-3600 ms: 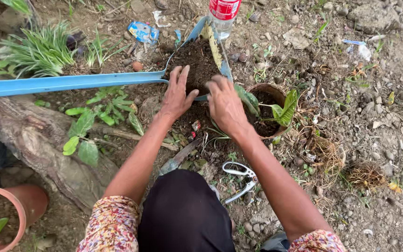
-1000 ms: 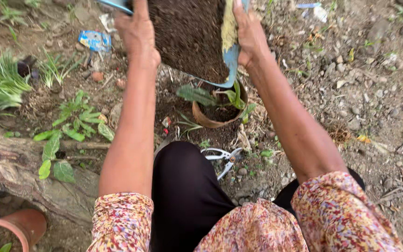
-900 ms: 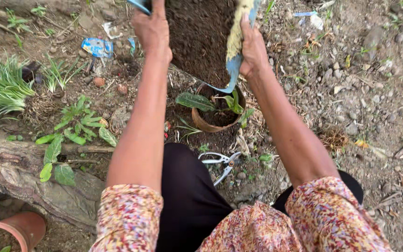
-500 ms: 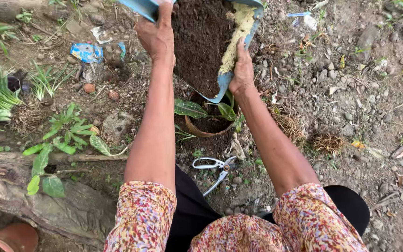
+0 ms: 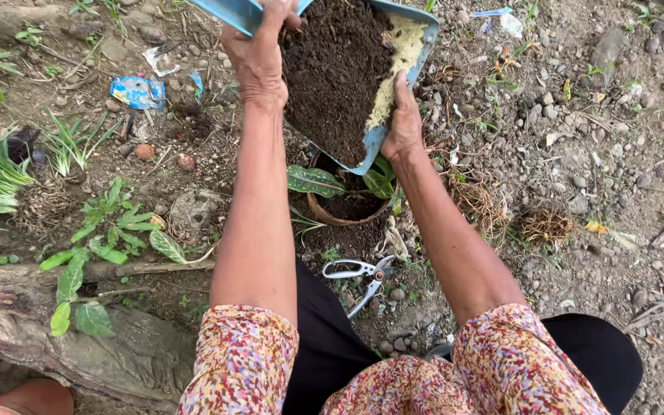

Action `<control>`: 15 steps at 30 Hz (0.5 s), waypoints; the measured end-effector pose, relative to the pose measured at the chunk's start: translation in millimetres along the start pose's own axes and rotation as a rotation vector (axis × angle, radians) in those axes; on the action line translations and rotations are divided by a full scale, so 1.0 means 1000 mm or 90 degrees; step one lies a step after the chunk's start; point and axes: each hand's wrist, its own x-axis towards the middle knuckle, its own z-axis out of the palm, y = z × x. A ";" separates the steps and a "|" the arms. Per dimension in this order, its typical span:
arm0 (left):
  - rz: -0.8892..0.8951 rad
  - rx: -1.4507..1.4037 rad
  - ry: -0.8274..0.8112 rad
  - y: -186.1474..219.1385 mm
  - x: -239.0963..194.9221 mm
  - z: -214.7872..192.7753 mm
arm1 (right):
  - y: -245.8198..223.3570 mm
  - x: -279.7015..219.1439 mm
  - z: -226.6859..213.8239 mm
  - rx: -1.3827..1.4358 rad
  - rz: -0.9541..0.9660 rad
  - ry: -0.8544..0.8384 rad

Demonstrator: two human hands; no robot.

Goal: The person plants a small plant into a pot by hand, filling the space with soil from a blue scoop.

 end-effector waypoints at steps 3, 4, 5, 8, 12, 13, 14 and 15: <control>-0.012 -0.052 0.027 -0.005 0.000 -0.003 | -0.015 -0.008 0.004 -0.019 0.073 0.005; -0.007 -0.054 0.025 -0.007 0.001 -0.004 | -0.021 -0.011 0.006 -0.019 0.068 0.003; 0.002 -0.035 0.040 -0.008 0.002 -0.007 | -0.027 -0.016 0.005 -0.045 0.078 -0.006; 0.019 -0.034 0.059 -0.015 0.000 -0.014 | -0.033 -0.036 -0.010 -0.155 0.096 -0.017; 0.002 -0.033 0.086 -0.015 0.005 -0.019 | -0.029 -0.044 -0.019 -0.443 -0.206 0.092; 0.003 -0.035 0.085 -0.014 0.007 -0.020 | -0.027 -0.043 -0.017 -0.444 -0.208 0.094; 0.005 -0.033 0.085 -0.012 0.005 -0.020 | -0.023 -0.045 -0.013 -0.566 -0.437 0.077; 0.007 -0.030 0.085 -0.009 0.004 -0.019 | -0.020 -0.048 -0.007 -0.684 -0.667 0.049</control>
